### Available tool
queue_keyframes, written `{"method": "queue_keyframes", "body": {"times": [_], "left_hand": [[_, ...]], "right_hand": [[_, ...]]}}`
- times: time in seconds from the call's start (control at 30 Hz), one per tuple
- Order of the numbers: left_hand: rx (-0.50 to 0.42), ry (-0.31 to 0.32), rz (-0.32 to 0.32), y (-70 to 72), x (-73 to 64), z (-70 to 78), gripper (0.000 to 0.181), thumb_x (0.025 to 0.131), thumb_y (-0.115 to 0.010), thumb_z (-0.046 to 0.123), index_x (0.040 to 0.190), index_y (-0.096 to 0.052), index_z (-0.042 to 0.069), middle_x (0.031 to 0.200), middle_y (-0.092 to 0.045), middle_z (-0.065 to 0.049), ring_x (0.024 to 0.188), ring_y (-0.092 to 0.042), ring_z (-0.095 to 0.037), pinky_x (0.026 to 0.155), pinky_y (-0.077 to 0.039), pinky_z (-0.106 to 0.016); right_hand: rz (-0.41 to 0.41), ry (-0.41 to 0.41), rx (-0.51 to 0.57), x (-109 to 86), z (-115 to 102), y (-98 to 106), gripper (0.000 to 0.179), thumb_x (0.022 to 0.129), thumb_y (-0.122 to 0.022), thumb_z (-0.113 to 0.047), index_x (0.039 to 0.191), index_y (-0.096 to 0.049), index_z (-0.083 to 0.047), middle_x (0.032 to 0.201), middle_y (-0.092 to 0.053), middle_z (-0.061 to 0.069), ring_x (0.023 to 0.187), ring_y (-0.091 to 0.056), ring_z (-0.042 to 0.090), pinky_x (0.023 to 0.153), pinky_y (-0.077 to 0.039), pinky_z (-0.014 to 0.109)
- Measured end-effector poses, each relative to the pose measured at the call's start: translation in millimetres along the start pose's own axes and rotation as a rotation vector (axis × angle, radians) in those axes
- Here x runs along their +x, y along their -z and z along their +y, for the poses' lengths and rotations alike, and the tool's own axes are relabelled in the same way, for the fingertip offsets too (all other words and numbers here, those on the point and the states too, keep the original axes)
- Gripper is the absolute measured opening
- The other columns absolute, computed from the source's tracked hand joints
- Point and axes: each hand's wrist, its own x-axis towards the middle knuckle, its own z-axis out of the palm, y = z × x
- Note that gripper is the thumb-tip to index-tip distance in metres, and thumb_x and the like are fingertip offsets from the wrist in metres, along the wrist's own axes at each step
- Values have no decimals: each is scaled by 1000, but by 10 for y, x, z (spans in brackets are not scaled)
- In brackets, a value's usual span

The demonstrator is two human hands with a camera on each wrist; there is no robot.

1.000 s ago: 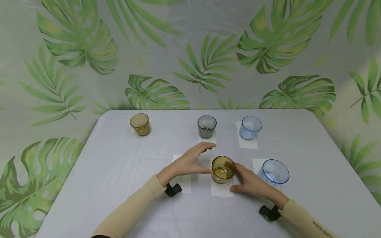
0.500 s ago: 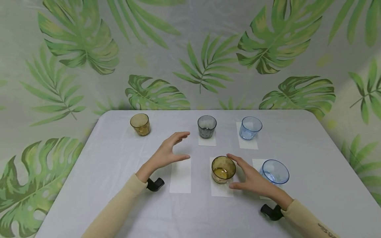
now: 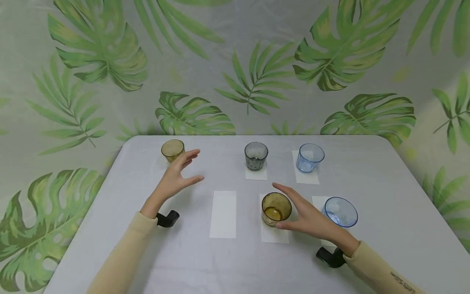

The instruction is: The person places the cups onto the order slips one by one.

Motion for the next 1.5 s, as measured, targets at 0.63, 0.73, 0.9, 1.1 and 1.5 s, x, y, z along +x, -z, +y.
{"method": "queue_keyframes", "body": {"times": [0.63,0.73,0.9,1.1,1.5], "left_hand": [[81,121,103,575,-6,-111,71,80,-75,-3,141,-38,-8,142,-40,-24,130,-37,-39,110,-30,-47],[69,130,108,598,20,-131,71,80,-75,-4,140,-37,-11,142,-38,-27,131,-35,-42,110,-28,-50],[117,185,110,646,61,-358,75,80,-78,6,144,-37,-3,144,-38,-22,133,-33,-37,111,-28,-44],[162,227,118,696,100,-518,78,79,-80,12,145,-38,2,146,-37,-19,135,-32,-37,112,-28,-44],[176,274,89,680,169,-689,78,82,-78,11,146,-35,2,148,-32,-21,136,-28,-37,112,-26,-47]], "right_hand": [[-30,76,39,296,-290,-162,86,85,-74,-35,152,-24,-20,154,-27,3,138,-28,27,106,-31,56],[-31,96,35,350,-340,-218,85,85,-74,-35,152,-25,-20,153,-28,1,138,-30,27,106,-33,55],[-56,116,44,434,-425,-322,86,84,-74,-36,152,-25,-17,153,-29,1,138,-30,23,109,-31,49],[-98,118,97,501,-492,-435,85,85,-73,-37,152,-23,-18,154,-26,0,140,-25,20,111,-28,48],[-118,92,125,575,-505,-638,83,86,-72,-38,152,-23,-23,153,-26,-4,140,-24,18,110,-29,48]]}}
